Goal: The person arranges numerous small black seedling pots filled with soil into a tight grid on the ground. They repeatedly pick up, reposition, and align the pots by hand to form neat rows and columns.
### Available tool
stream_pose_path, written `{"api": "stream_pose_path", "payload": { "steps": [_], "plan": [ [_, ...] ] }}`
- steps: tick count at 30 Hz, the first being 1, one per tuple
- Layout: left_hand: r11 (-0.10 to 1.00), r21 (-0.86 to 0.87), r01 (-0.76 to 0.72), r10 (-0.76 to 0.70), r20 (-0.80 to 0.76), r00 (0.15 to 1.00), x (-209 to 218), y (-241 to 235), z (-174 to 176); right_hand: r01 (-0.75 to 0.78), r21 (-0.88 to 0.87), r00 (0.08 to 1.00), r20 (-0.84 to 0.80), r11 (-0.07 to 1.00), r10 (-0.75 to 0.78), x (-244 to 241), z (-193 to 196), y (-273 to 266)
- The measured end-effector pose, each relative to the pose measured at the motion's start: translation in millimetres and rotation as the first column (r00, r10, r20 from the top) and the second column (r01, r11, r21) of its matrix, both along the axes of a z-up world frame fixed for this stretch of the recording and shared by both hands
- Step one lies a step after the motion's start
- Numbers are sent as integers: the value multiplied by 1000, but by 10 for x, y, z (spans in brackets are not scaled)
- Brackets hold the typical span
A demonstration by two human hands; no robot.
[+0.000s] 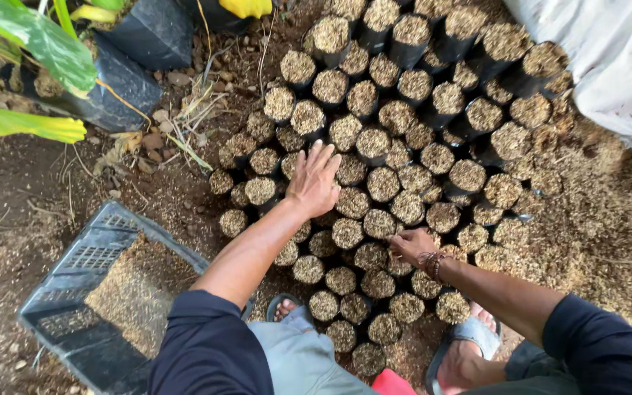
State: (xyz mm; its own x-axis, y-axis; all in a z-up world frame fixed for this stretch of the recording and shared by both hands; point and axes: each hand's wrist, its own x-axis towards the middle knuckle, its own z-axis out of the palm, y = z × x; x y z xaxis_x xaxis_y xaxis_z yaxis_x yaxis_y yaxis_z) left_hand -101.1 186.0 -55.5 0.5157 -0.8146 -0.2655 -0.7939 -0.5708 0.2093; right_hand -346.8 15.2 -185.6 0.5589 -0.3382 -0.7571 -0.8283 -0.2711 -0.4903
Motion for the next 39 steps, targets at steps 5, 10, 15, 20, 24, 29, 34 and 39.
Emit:
{"api": "stream_pose_path", "payload": {
  "steps": [5, 10, 15, 20, 24, 29, 34, 39],
  "plan": [
    [987, 161, -11, 48, -231, 972, -162, 151, 27, -356, -155, 934, -80, 921, 348, -228, -74, 235],
    [990, 141, -3, 59, -397, 916, -329, 290, 69, -283, -85, 956, -100, 955, 275, -167, 107, 268],
    [991, 116, -73, 114, -403, 908, -221, 334, 31, -514, -81, 857, -25, 854, 514, 245, 891, -406],
    [983, 112, -143, 177, -420, 890, -92, 307, 6, -84, -228, 993, 56, 970, 99, 967, 1808, -1208],
    [981, 132, -139, 183, -435, 881, -93, 267, -45, 430, -93, 871, 303, 898, -386, 1537, 2082, -1584],
    [984, 131, -121, 165, -413, 896, -90, 220, -149, 680, 164, 610, 414, 714, -676, 2052, 1943, -1775],
    [983, 139, -123, 169, -395, 903, -13, 228, -241, 747, 361, 395, 434, 558, -810, 2271, 1625, -1854],
    [981, 149, -128, 180, -423, 888, 0, 225, -285, 666, 72, 606, 528, 742, -595, 2326, 1331, -1999]
  ]
}}
